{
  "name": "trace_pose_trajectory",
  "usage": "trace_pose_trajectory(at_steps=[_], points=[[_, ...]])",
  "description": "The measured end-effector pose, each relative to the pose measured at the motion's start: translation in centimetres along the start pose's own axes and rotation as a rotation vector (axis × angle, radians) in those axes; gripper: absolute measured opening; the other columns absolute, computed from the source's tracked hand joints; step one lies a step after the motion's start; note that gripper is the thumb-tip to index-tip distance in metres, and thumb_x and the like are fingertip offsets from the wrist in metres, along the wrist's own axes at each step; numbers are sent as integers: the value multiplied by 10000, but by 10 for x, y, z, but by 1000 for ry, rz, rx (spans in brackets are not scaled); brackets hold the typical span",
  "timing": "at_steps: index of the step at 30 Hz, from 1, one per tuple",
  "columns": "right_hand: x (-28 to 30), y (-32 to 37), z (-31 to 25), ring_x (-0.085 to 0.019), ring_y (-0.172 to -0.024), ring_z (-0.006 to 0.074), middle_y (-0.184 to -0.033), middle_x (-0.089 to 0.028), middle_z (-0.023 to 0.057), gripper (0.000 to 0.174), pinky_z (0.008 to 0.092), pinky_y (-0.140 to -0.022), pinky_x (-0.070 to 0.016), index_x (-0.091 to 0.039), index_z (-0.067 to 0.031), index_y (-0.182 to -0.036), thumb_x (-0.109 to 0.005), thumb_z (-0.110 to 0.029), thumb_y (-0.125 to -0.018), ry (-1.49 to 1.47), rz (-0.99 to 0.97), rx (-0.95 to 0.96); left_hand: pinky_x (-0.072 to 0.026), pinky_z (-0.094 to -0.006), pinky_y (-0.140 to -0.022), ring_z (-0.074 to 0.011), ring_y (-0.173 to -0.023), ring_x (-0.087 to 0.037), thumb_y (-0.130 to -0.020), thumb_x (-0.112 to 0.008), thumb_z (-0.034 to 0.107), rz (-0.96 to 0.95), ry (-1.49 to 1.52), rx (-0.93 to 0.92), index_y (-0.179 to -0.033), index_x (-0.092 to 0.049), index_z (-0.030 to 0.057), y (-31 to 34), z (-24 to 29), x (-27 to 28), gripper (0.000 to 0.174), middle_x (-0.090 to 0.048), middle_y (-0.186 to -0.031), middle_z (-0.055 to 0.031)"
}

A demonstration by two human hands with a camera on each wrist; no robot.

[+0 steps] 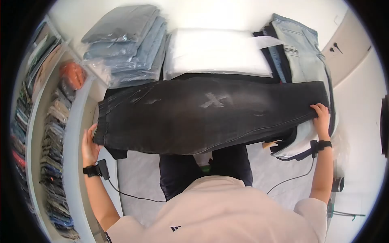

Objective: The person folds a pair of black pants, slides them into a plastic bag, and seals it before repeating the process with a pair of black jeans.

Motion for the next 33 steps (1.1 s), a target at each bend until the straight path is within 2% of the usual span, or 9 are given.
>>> trace_pose_trajectory(at_steps=[1, 3, 7, 15, 19, 21, 23, 27, 33], points=[[-1, -1, 2, -506, -996, 321, -1035, -567, 111, 511, 388, -903, -410, -641, -63, -1010, -500, 139, -561, -5, 14, 1, -489, -320, -899, -196, -1083, -573, -883, -580, 110, -19, 4, 5, -1369, -368, 43, -1, -2, -11, 535, -541, -1238, -117], [4, -3, -3, -509, -982, 309, -1011, -572, 104, 500, 378, -902, -408, -653, -69, -994, -507, 136, -563, -27, 5, -30, -501, -311, -851, -197, -1021, -597, -867, -608, 100, 130, -606, -84, -1367, -371, 37, -9, 2, -29, 557, -563, -1194, -128], [5, -5, -4, -512, -1071, 289, -1082, -591, 73, 505, 407, -1003, -357, -661, -108, -1043, -522, 117, -613, 72, 3, -95, -489, -299, -837, -189, -947, -608, -796, -628, 20, 138, -626, -78, -1377, -363, 35, -21, 4, -25, 639, -594, -1113, -132], [31, -9, -4, -511, -1171, 215, -1206, -605, -11, 474, 450, -1061, -305, -648, -182, -1130, -519, 41, -732, 349, 252, -67, -443, -310, -942, -226, -1127, -530, -819, -545, -81, 189, -463, -329, -1357, -400, 35, -25, 18, -36, 569, -486, -1307, -155], [2, 21, 13, -477, -1232, 258, -1265, -573, 34, 535, 463, -1094, -266, -636, -129, -1151, -471, 79, -687, 8, -14, -135, -405, -343, -981, -234, -1155, -502, -850, -572, -26, 231, -583, -200, -1346, -415, 32, -48, -12, 21, 524, -489, -1305, -169], [6, 25, 17, -452, -1265, 272, -1267, -571, 91, 521, 445, -1091, -283, -663, -91, -1089, -439, 88, -655, -147, -11, -194, -383, -362, -992, -251, -1161, -497, -851, -596, 17, 454, -948, -231, -1321, -447, 19, -47, -6, 24, 493, -518, -1277, -165], [17, 29, 23, -489, -1225, 266, -1218, -599, 104, 437, 379, -1054, -346, -683, -62, -1009, -447, 82, -670, -374, 65, -315, -375, -382, -995, -292, -1151, -504, -845, -607, 43, 491, -1550, -678, -1268, -494, 2, -32, 5, 1, 439, -553, -1226, -165], [16, 23, 37, -605, -919, 274, -952, -661, 124, 177, 358, -841, -466, -690, -46, -944, -625, -102, -789, -236, 360, -679, -355, -420, -1009, -337, -1153, -500, -831, -582, 9, 95, -1611, -885, -1096, -581, -18, 3, -11, -119, 266, -578, -1180, -156], [3, 5, 52, -574, -901, 324, -936, -644, 130, 343, 416, -801, -461, -650, -57, -956, -711, -334, -764, 37, 275, -738, -332, -467, -999, -356, -1181, -457, -617, -728, 95, -655, -1503, -787, -988, -618, 47, 47, -68, -258, 390, -574, -1157, -114]])
Point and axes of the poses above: each hand's wrist, its own y-axis away from the middle knuckle, its own x-axis out of the back of the hand, z = x × y, the point moved 2 cm from there along -y, towards the middle knuckle
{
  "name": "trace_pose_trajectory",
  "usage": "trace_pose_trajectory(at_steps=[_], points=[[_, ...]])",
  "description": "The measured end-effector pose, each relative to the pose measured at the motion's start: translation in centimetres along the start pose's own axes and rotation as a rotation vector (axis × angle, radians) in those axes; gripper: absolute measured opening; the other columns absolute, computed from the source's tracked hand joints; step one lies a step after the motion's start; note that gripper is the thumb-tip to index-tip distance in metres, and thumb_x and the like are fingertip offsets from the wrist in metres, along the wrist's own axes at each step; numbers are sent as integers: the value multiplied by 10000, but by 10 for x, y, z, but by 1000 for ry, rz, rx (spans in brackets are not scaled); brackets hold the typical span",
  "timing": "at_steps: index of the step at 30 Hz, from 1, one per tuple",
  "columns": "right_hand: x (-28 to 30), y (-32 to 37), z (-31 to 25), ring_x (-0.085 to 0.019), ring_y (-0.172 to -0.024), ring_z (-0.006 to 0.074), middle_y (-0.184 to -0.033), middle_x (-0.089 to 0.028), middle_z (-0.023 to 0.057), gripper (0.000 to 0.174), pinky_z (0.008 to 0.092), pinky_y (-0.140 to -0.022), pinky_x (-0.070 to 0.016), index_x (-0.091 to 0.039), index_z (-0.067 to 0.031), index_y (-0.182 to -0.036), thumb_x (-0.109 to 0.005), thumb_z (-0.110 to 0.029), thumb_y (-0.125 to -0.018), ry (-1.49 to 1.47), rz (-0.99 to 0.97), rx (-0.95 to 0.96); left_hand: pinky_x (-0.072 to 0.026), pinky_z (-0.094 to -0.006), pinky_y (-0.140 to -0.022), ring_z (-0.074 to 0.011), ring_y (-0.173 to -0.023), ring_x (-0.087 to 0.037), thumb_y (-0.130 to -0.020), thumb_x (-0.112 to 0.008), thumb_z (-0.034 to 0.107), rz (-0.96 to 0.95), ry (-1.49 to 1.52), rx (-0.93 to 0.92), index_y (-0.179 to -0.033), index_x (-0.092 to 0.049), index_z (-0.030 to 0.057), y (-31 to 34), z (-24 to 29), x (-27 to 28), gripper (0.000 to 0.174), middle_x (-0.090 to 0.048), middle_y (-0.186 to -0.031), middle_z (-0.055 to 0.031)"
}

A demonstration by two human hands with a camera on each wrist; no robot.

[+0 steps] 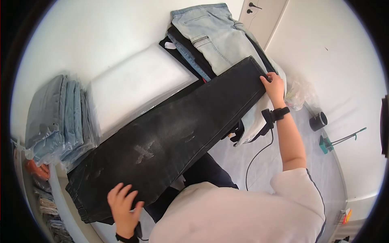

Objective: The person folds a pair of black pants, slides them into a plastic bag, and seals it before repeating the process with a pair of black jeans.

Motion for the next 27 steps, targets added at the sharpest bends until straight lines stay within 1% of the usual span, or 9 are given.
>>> trace_pose_trajectory(at_steps=[4, 12, 14, 16, 19, 21, 22, 24, 27], points=[[0, -10, 1, -578, -877, 356, -898, -634, 166, 335, 437, -754, -462, -572, -29, -827, -693, -339, -787, 83, -75, -48, -310, -483, -1004, -352, -1201, -436, -563, -803, 197, -123, -34, -29, -1154, -589, 77, -23, 33, -30, 640, -496, -1298, -140], [-18, -28, 39, -601, -823, 409, -835, -625, 232, 316, 455, -707, -466, -560, 1, -847, -667, -295, -816, 26, -155, -15, -288, -464, -1048, -298, -1272, -412, -646, -731, 87, -109, -184, 30, -1240, -536, 87, -11, 22, -62, 625, -454, -1365, -141], [-18, -25, 36, -600, -839, 408, -871, -638, 211, 297, 458, -716, -466, -579, -11, -864, -673, -288, -814, 56, -113, -6, -318, -435, -1037, -274, -1259, -437, -684, -691, 53, -74, -113, 8, -1227, -548, 76, -11, 19, -57, 562, -498, -1329, -117], [18, -2, -41, -628, -806, 329, -844, -648, 151, 173, 414, -698, -479, -594, -22, -888, -638, -183, -844, 192, 205, 292, -336, -420, -1026, -269, -1239, -459, -712, -670, 56, -54, -69, 51, -1206, -564, 68, -14, 15, -51, 506, -530, -1294, -112], [67, 76, -159, -594, -755, 124, -802, -616, 59, 104, 245, -665, -478, -619, -32, -894, -548, 21, -840, -695, -450, 240, -365, -400, -1004, -270, -1200, -497, -765, -635, 76, -24, 43, 100, -1166, -593, 52, -18, 12, -42, 403, -582, -1230, -109], [77, 141, -210, -645, -861, 175, -886, -655, 73, 106, 281, -728, -510, -651, -43, -885, -602, 3, -803, -979, -944, 627, -377, -395, -994, -275, -1181, -512, -791, -621, 92, -17, 99, 122, -1146, -607, 46, -24, 9, -34, 358, -602, -1200, -112], [82, 165, -240, -633, -962, 242, -1013, -656, 106, 184, 330, -819, -507, -653, -43, -992, -623, -42, -810, -1010, -1072, 874, -380, -392, -990, -283, -1169, -519, -812, -607, 112, -37, 124, 115, -1140, -611, 44, -26, 8, -32, 335, -607, -1191, -116], [58, 219, -264, -499, -1180, 307, -1266, -529, 173, 457, 376, -979, -422, -531, -22, -1234, -659, -156, -817, -996, -1191, 1050, -384, -390, -985, -292, -1157, -525, -833, -592, 131, -61, 141, 115, -1135, -615, 42, -27, 7, -28, 316, -611, -1183, -121], [21, 262, -298, -506, -1152, 335, -1233, -538, 189, 517, 368, -969, -415, -502, 4, -1247, -683, -195, -806, -921, -1143, 1010, -390, -393, -978, -291, -1154, -527, -853, -574, 161, -68, 136, 81, -1148, -607, 39, -27, 10, -25, 320, -606, -1192, -117]])
Point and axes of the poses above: each hand's wrist, its own y-axis away from the middle knuckle, its own x-axis out of the back of the hand, z = x × y, the point moved 2 cm from there along -y, towards the middle knuckle
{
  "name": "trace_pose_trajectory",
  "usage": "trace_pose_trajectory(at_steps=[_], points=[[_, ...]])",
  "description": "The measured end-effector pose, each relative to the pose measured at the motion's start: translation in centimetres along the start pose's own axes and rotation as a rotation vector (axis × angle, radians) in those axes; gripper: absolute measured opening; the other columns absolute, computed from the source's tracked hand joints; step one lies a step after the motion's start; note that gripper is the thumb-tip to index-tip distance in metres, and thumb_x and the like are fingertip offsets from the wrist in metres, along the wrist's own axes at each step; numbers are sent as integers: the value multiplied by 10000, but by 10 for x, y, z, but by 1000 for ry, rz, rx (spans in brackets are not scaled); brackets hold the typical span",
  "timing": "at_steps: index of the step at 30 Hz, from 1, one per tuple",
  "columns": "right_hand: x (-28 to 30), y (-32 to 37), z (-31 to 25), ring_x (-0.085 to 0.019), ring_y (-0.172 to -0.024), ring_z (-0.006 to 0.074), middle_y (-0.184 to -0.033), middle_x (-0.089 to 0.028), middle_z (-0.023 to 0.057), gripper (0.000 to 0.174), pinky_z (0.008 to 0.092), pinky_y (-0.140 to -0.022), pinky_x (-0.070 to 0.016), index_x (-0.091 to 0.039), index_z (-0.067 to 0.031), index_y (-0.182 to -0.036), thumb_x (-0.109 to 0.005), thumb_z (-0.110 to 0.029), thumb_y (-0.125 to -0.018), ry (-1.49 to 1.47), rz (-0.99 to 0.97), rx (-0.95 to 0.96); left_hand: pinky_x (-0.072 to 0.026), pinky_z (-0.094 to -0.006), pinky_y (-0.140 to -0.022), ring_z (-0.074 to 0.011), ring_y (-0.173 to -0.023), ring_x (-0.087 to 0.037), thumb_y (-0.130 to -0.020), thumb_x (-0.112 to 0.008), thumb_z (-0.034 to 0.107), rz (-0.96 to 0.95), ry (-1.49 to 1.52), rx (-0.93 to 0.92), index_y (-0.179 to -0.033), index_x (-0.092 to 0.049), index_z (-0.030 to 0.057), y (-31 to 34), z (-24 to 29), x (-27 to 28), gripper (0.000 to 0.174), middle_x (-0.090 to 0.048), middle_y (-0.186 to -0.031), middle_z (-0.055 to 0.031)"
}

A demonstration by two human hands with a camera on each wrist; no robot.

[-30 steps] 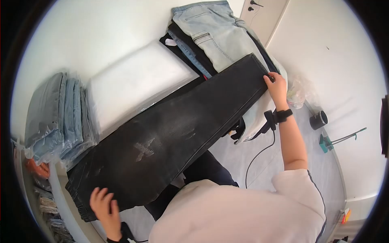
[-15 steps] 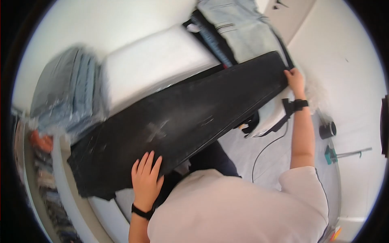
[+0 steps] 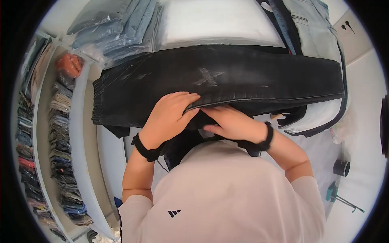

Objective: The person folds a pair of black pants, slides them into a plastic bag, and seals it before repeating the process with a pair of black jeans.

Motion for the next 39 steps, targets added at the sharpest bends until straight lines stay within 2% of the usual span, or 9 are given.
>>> trace_pose_trajectory(at_steps=[5, 13, 15, 17, 21, 25, 33, 35, 39], points=[[-6, -44, -5, -521, -1130, 294, -1220, -558, 173, 478, 348, -966, -403, -553, -31, -1211, -686, -256, -812, -326, -208, -70, -368, -393, -1013, -327, -1172, -505, -900, -526, 202, -39, -15, -82, -1219, -562, 24, 5, -2, 17, 367, -577, -1218, -170], [-31, -45, -3, -569, -1035, 209, -1134, -609, 109, 344, 307, -927, -422, -583, -18, -1167, -558, -271, -935, -907, -374, -239, -344, -384, -1040, -350, -1258, -434, -937, -505, 341, -127, -142, 298, -1304, -485, 39, 12, -83, 63, 476, -463, -1351, -203], [-40, -36, -7, -569, -1035, 187, -1140, -606, 108, 366, 309, -925, -431, -572, -7, -1177, -482, -298, -975, -813, -316, -52, -331, -395, -1052, -371, -1296, -389, -933, -504, 381, -200, -275, 392, -1343, -449, 64, 22, -106, 50, 522, -412, -1400, -202], [-52, -23, -9, -561, -1059, 189, -1158, -601, 108, 412, 309, -946, -421, -551, -11, -1214, -436, -336, -989, -1016, -396, -262, -299, -546, -1052, -416, -1358, -253, -902, -473, 515, -253, -363, 505, -1446, -291, 153, 30, -119, 40, 679, -250, -1497, -178], [-30, -25, -18, -535, -1147, 253, -1203, -579, 172, 477, 316, -988, -383, -518, -7, -1257, -496, -375, -954, -467, -589, -348, -216, -652, -1039, -422, -1397, -129, -885, -480, 547, -265, -396, 596, -1480, -187, 221, 32, -121, 28, 739, -116, -1543, -143], [-38, -32, -20, -531, -1135, 334, -1216, -573, 193, 469, 355, -969, -405, -487, 1, -1252, -587, -279, -890, -268, -318, 87, -188, -669, -1038, -414, -1404, -101, -881, -470, 563, -256, -373, 600, -1483, -177, 218, 32, -123, 27, 753, -108, -1545, -140], [-52, -24, -17, -507, -1173, 329, -1242, -545, 203, 547, 358, -978, -410, -328, -16, -1373, -544, -138, -885, -250, -635, -133, -160, -678, -1040, -412, -1410, -67, -866, -476, 589, -287, -326, 613, -1487, -162, 229, 31, -128, 28, 784, -78, -1550, -139], [-57, -12, -20, -551, -1116, 327, -1230, -563, 181, 518, 369, -966, -428, -386, -25, -1342, -560, -129, -866, 103, -371, 261, -161, -657, -1052, -402, -1408, -97, -842, -544, 565, -216, -328, 578, -1476, -209, 193, 35, -127, 27, 808, -144, -1533, -162], [-26, 10, -8, -620, -1002, 272, -1064, -652, 119, 369, 362, -835, -512, -616, -31, -1089, -625, -45, -720, 31, -252, 391, -189, -617, -1064, -374, -1386, -208, -821, -609, 335, 124, -273, 283, -1400, -383, 145, 58, -110, 24, 650, -296, -1479, -156]])
Point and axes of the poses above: each hand's wrist, its own y-axis away from the middle knuckle, its own x-axis out of the back of the hand, z = x × y, the point moved 2 cm from there along -y, towards the middle knuckle
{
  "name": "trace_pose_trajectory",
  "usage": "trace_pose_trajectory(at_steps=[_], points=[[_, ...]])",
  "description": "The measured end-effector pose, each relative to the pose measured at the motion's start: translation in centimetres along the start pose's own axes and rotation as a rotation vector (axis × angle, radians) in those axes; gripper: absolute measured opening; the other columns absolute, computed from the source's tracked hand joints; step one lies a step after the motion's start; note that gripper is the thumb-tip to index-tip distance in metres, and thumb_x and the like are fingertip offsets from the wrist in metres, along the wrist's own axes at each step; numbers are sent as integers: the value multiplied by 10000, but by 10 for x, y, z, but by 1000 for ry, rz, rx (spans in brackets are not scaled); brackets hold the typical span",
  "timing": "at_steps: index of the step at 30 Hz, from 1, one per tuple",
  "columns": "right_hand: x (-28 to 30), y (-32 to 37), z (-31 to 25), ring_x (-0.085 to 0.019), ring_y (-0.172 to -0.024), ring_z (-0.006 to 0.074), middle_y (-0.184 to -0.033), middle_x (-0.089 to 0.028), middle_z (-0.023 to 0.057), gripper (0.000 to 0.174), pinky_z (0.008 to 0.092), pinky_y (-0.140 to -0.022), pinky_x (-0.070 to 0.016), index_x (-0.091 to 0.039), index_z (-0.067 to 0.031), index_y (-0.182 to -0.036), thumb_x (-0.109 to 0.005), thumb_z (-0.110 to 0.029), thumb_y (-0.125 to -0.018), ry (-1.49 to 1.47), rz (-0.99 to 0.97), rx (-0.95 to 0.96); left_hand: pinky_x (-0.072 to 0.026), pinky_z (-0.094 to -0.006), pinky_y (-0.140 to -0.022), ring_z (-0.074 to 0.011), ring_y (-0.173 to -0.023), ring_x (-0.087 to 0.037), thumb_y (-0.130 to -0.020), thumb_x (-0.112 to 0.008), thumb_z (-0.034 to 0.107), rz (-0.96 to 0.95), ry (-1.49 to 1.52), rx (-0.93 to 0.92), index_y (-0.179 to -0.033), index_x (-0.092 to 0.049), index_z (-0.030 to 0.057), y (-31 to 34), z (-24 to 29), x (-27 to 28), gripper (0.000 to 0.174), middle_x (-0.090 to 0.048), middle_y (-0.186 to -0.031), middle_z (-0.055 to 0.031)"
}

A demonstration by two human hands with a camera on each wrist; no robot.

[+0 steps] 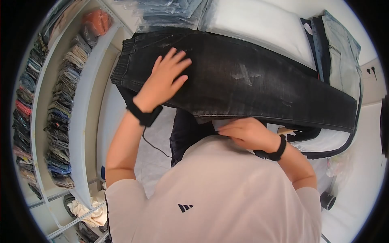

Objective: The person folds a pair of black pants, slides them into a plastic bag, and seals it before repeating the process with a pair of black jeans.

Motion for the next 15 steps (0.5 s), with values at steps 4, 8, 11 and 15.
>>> trace_pose_trajectory(at_steps=[4, 8, 11, 15], points=[[27, 28, -6, -596, -1020, 284, -1094, -634, 103, 385, 402, -843, -493, -641, -83, -1045, -671, -46, -663, 346, 401, -66, -260, -546, -1045, -292, -1305, -360, -622, -543, -1, 55, -41, -436, -1218, -581, 160, 50, 53, 2, 618, -452, -1375, -66], [35, 28, -8, -520, -1136, 334, -1229, -560, 127, 489, 466, -955, -412, -612, -149, -1148, -710, -88, -673, 538, 388, -297, -208, -573, -1045, -313, -1313, -340, -648, -629, 24, 220, -304, -387, -1193, -589, 248, 68, 46, -57, 591, -432, -1395, -101], [15, 38, 12, -432, -1243, 343, -1330, -486, 124, 554, 480, -1030, -325, -582, -230, -1230, -743, -171, -703, 595, 254, -445, -239, -566, -1022, -274, -1289, -378, -715, -649, 104, 363, -370, -411, -1112, -628, 263, 69, 43, -71, 428, -485, -1355, -45], [8, 50, 23, -417, -1260, 348, -1356, -470, 107, 541, 481, -1031, -324, -589, -218, -1221, -745, -183, -705, 692, 225, -398, -335, -466, -985, -224, -1194, -491, -754, -619, 132, 411, -171, -505, -971, -681, 201, 64, 47, -44, 236, -605, -1212, 24]])
Point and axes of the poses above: each hand's wrist, its own y-axis away from the middle knuckle, its own x-axis out of the back of the hand, z = x × y, the point moved 2 cm from there along -y, towards the middle knuckle
